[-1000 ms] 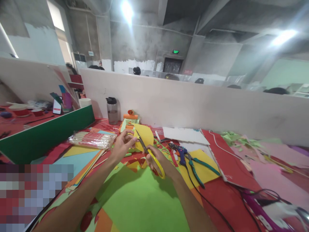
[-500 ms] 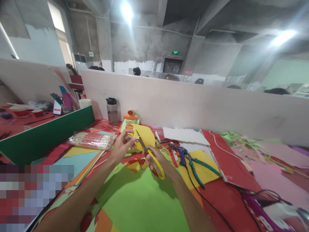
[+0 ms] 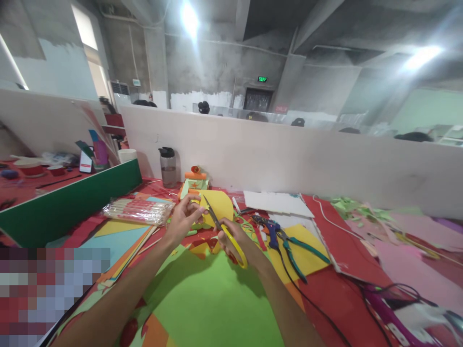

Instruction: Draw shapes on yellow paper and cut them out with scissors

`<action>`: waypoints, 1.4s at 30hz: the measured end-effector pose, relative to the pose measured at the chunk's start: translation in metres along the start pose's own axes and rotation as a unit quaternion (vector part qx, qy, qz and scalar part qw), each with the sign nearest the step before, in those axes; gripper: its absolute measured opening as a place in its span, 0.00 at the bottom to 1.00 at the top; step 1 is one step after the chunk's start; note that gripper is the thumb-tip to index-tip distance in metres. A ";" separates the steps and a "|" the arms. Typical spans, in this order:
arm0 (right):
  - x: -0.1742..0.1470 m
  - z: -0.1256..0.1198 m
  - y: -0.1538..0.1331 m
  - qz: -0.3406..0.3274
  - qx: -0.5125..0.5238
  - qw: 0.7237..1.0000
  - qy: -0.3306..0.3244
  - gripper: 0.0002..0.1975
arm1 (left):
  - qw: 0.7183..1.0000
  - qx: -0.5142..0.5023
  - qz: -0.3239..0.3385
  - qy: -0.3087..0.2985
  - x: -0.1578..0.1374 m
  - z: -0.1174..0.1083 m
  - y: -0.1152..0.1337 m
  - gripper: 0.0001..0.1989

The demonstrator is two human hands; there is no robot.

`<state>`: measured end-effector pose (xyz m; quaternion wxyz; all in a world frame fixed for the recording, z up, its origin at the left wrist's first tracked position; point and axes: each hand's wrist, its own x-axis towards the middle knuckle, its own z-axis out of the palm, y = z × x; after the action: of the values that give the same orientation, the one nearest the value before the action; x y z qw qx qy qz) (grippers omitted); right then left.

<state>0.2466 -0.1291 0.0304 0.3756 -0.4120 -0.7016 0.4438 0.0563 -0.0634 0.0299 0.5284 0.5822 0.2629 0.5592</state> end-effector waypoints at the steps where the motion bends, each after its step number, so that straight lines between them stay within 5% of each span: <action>1: 0.001 -0.001 0.001 0.003 0.001 1.000 -0.002 0.30 | 1.000 0.001 0.000 -0.001 0.000 0.000 0.000 0.17; 15: 0.003 -0.003 0.009 0.034 0.003 0.999 0.005 0.21 | 1.000 0.023 0.005 -0.006 0.002 -0.003 -0.003 0.13; 42: 0.003 -0.004 0.008 0.036 -0.028 0.999 -0.013 0.32 | 0.999 0.029 -0.013 -0.022 0.003 -0.004 -0.005 0.16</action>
<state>0.2513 -0.1232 0.0251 0.3387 -0.4418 -0.7033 0.4421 0.0545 -0.0581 0.0254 0.5238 0.6062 0.2748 0.5316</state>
